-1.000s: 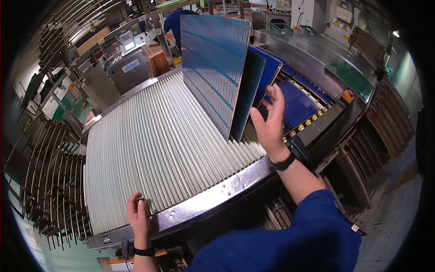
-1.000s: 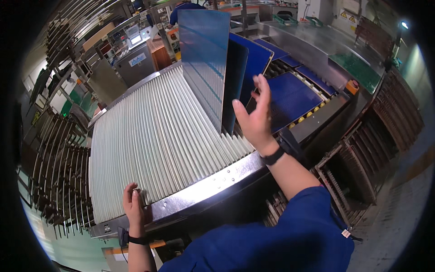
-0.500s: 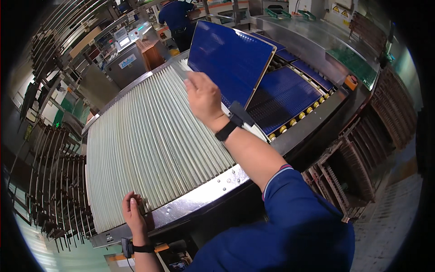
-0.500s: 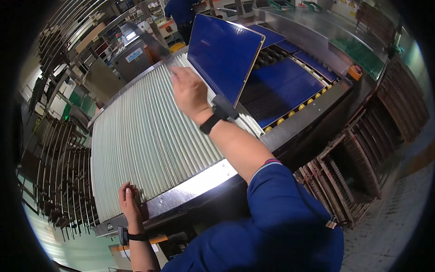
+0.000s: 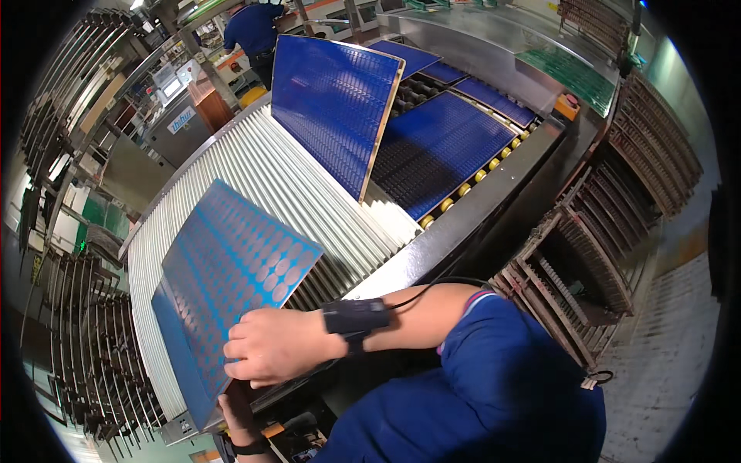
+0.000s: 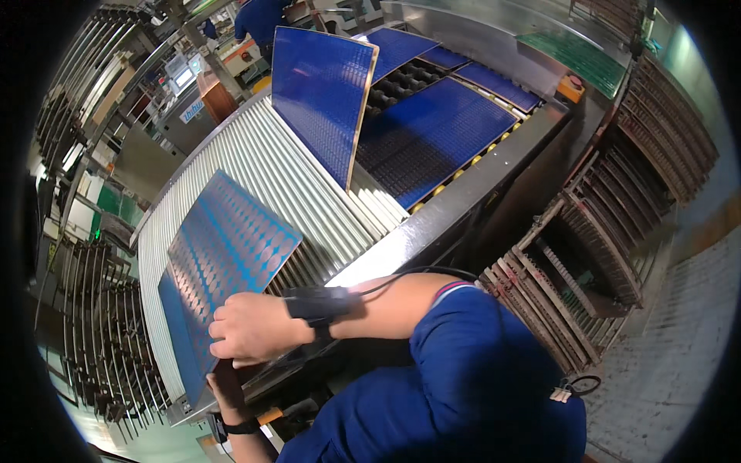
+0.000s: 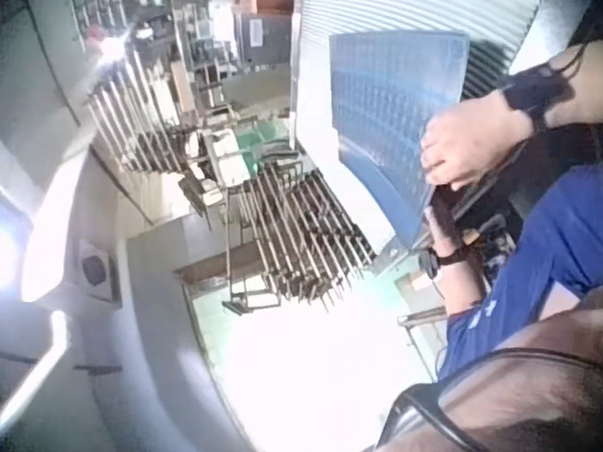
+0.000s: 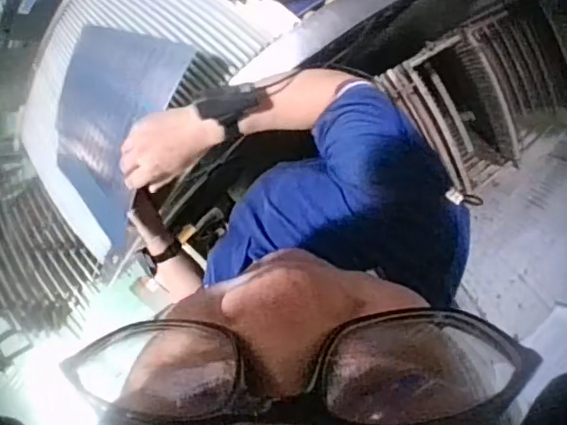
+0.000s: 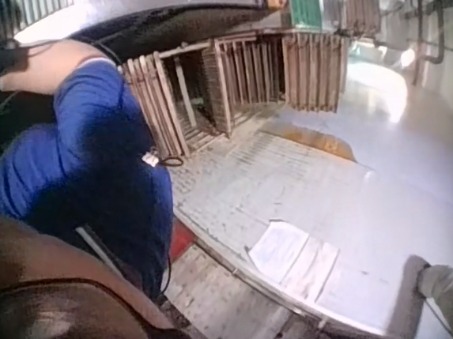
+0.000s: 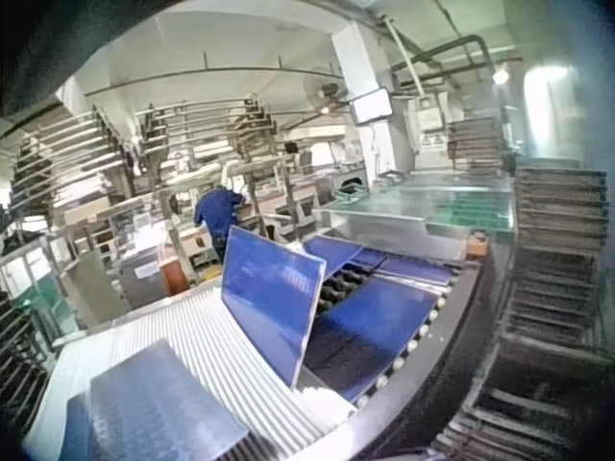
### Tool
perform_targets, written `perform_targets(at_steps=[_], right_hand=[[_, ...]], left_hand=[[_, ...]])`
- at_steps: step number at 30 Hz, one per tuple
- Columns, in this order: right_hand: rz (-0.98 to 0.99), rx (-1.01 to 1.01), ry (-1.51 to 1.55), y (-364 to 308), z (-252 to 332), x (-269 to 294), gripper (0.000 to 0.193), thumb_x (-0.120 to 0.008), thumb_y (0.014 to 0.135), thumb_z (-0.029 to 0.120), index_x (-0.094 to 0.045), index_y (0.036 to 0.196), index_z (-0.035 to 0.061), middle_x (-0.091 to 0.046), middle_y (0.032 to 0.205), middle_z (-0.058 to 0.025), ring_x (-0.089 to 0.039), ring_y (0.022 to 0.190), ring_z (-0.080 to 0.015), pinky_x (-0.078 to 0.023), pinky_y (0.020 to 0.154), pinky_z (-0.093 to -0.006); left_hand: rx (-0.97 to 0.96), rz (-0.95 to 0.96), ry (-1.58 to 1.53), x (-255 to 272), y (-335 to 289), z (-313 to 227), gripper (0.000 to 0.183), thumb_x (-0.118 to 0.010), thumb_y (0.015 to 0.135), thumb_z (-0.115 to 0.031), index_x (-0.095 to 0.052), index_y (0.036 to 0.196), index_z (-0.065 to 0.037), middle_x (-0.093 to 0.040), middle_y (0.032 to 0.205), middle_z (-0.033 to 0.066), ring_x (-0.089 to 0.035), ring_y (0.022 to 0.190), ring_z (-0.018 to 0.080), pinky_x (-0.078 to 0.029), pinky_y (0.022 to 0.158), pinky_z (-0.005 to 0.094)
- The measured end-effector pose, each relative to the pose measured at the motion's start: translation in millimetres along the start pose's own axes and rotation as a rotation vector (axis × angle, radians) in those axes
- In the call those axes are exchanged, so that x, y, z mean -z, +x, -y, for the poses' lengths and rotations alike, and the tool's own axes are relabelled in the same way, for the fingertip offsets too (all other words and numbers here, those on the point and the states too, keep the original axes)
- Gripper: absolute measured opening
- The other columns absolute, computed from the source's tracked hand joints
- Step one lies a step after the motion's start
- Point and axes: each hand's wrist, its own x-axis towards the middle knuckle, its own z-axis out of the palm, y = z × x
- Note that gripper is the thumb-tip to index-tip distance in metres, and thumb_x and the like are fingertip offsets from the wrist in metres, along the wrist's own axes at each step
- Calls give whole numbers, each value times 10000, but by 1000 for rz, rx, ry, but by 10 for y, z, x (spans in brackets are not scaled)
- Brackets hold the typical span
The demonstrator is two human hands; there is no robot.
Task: Selecting industrial panels from a machine, transporting them across the floor, and organizing them into a storage rack.
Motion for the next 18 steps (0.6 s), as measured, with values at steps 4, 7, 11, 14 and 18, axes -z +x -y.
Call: perform_targets(at_steps=[4, 7, 11, 14, 18], right_hand=[[-489, -123, 14, -613, -351, 1106, 295, -717, 849, 189, -638, 1077, 19, -651, 1044, -130, -646, 910, -279, -517, 809, -372], [-1073, -757, -130, -1473, -862, 2006, 319, -604, 902, 92, -561, 1211, 28, -606, 1163, -110, -590, 1043, -194, -471, 920, -324], [-1660, -1486, -117, -2744, -1537, 2759, 614, -635, 824, 145, -393, 1347, -68, -527, 1292, -220, -534, 1222, -301, -421, 1033, -391], [-1681, -1991, -375, -2903, -1640, 2749, 650, -622, 819, 144, -355, 1368, -80, -458, 1376, -254, -458, 1320, -333, -390, 1084, -413], [-1923, -1925, -73, -3110, -1897, 2687, 589, -569, 816, 108, -356, 1351, -12, -490, 1361, -226, -545, 1197, -333, -446, 992, -373]], left_hand=[[-6, 52, -69, -192, -162, -276, 593, -489, 987, -411, -407, 1425, -20, -453, 1449, 120, -420, 1337, 277, -289, 1144, 442], [-4, -30, -281, -201, -159, -340, 627, -461, 993, -444, -394, 1430, 1, -445, 1459, 132, -415, 1341, 296, -275, 1148, 454], [55, -170, -381, -371, 58, -425, 561, -499, 986, -377, -432, 1399, -4, -496, 1410, 120, -454, 1296, 270, -315, 1112, 443], [183, -233, -475, -143, 52, -383, 420, -514, 982, -253, -500, 1314, 4, -578, 1307, 129, -537, 1197, 262, -379, 1065, 423], [163, -245, -473, 28, 28, -288, 372, -493, 990, -211, -522, 1281, 19, -601, 1276, 133, -564, 1161, 257, -405, 1048, 409]])
